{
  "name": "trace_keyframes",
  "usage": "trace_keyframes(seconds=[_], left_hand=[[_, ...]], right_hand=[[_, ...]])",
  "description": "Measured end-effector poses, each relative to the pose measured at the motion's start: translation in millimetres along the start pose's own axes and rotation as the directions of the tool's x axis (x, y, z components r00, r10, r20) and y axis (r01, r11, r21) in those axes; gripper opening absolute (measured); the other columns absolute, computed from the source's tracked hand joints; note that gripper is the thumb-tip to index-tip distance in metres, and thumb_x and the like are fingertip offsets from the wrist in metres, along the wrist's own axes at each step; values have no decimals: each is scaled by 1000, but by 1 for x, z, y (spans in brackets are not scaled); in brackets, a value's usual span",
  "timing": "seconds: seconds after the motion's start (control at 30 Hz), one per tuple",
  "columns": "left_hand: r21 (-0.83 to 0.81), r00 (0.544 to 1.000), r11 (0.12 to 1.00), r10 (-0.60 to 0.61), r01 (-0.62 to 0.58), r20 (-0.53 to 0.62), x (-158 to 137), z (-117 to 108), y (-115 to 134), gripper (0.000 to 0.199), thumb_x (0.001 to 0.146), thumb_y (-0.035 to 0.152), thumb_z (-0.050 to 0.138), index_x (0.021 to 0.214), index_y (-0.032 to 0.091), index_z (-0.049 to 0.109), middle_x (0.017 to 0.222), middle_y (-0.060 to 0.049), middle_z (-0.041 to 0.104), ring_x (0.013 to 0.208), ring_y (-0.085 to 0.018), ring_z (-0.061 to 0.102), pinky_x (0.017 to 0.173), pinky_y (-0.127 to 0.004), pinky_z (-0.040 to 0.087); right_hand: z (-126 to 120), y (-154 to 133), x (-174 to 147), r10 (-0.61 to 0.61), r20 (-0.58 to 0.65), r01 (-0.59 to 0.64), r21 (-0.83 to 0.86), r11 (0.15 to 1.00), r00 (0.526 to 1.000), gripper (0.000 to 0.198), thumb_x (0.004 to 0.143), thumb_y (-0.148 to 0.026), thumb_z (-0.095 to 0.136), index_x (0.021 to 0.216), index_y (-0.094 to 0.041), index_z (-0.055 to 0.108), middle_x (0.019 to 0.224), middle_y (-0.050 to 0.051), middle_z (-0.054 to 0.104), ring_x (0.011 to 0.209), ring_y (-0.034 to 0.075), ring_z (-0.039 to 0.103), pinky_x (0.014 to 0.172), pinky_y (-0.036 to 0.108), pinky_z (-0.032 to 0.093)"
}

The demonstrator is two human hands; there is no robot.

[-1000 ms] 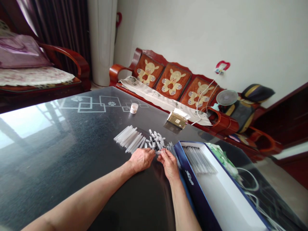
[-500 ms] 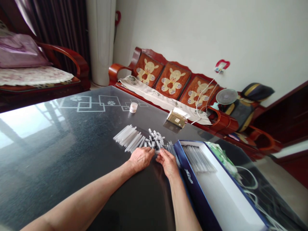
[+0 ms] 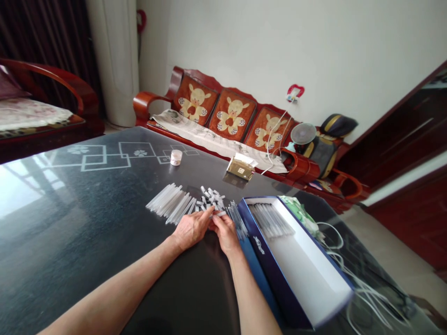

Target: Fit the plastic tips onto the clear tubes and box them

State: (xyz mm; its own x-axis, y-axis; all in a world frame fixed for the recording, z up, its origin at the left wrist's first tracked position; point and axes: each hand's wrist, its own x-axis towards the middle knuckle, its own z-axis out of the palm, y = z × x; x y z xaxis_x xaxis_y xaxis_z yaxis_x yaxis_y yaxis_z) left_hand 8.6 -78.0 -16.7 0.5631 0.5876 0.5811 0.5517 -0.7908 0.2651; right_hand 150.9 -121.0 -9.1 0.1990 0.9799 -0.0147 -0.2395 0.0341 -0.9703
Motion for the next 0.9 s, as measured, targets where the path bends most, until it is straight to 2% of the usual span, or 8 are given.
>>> trace_keyframes(seconds=[0.1, 0.2, 0.3, 0.4, 0.53, 0.7, 0.8, 0.9], left_hand=[[-14, 999, 1000, 5, -6, -37, 0, 2, -3, 40, 98, 28, 35, 133, 12, 40, 89, -9, 70, 80, -19, 68, 68, -27, 55], [-9, 999, 1000, 2, -2, -46, 0, 2, -4, 42, 97, 26, 36, 135, 10, 38, 90, -10, 70, 80, -20, 69, 68, -28, 55], [-24, 1000, 999, 24, -24, -13, 0, 3, -3, 41, 97, 26, 36, 134, 10, 40, 90, -10, 70, 79, -20, 69, 67, -29, 55], [-54, 995, 994, 92, -90, 32, -1, 2, -1, 40, 97, 28, 36, 132, 11, 43, 90, -10, 70, 77, -19, 68, 66, -29, 54], [-62, 981, 980, 190, -188, 30, 2, -5, 4, 41, 96, 29, 39, 133, 13, 44, 91, -10, 68, 81, -20, 65, 74, -32, 53], [-42, 976, 989, 130, -140, -177, 6, -16, 5, 57, 89, 32, 51, 140, 14, 36, 133, -17, 51, 121, -32, 46, 100, -49, 40], [-37, 963, 997, 48, -60, -266, 7, -13, 1, 52, 89, 21, 47, 139, 14, 36, 132, -16, 50, 118, -30, 46, 98, -47, 40], [-31, 953, 998, 41, -52, -301, 6, -8, -3, 45, 88, 15, 45, 133, 12, 43, 122, -16, 56, 109, -28, 50, 92, -44, 43]], right_hand=[[-5, -12, 0, -80, -24, 78, -77, 994, 996, 35, 77, -35, 66, 109, -22, 61, 103, 3, 65, 79, 14, 63, 65, 25, 50], [-14, -29, -1, -206, 48, 208, -396, 894, 977, 37, 77, -26, 62, 114, -24, 58, 111, 5, 63, 85, 16, 63, 68, 27, 51], [-21, -48, -4, -309, 264, 397, -744, 538, 914, 22, 79, -18, 58, 100, -21, 63, 102, 5, 64, 90, 18, 62, 79, 31, 51], [-20, -63, -13, -301, 466, 522, -842, 139, 832, 18, 82, -14, 55, 96, -21, 65, 97, 6, 63, 94, 18, 60, 86, 31, 47], [-17, -81, -30, -149, 549, 530, -834, -152, 822, 15, 86, -15, 54, 92, -21, 66, 85, 4, 63, 84, 18, 60, 80, 29, 46], [-69, -114, -38, -340, 396, 375, -918, -130, 853, 20, 89, -20, 49, 95, -21, 68, 96, 6, 64, 88, 17, 61, 83, 26, 45], [-122, -128, -31, -475, 116, 50, -988, -149, 872, 22, 84, -23, 53, 95, -18, 72, 94, 9, 65, 87, 20, 62, 83, 29, 46], [-156, -127, -22, -366, -115, -214, -946, -242, 924, 25, 84, -23, 51, 93, -17, 74, 90, 11, 68, 83, 20, 65, 78, 28, 45]])
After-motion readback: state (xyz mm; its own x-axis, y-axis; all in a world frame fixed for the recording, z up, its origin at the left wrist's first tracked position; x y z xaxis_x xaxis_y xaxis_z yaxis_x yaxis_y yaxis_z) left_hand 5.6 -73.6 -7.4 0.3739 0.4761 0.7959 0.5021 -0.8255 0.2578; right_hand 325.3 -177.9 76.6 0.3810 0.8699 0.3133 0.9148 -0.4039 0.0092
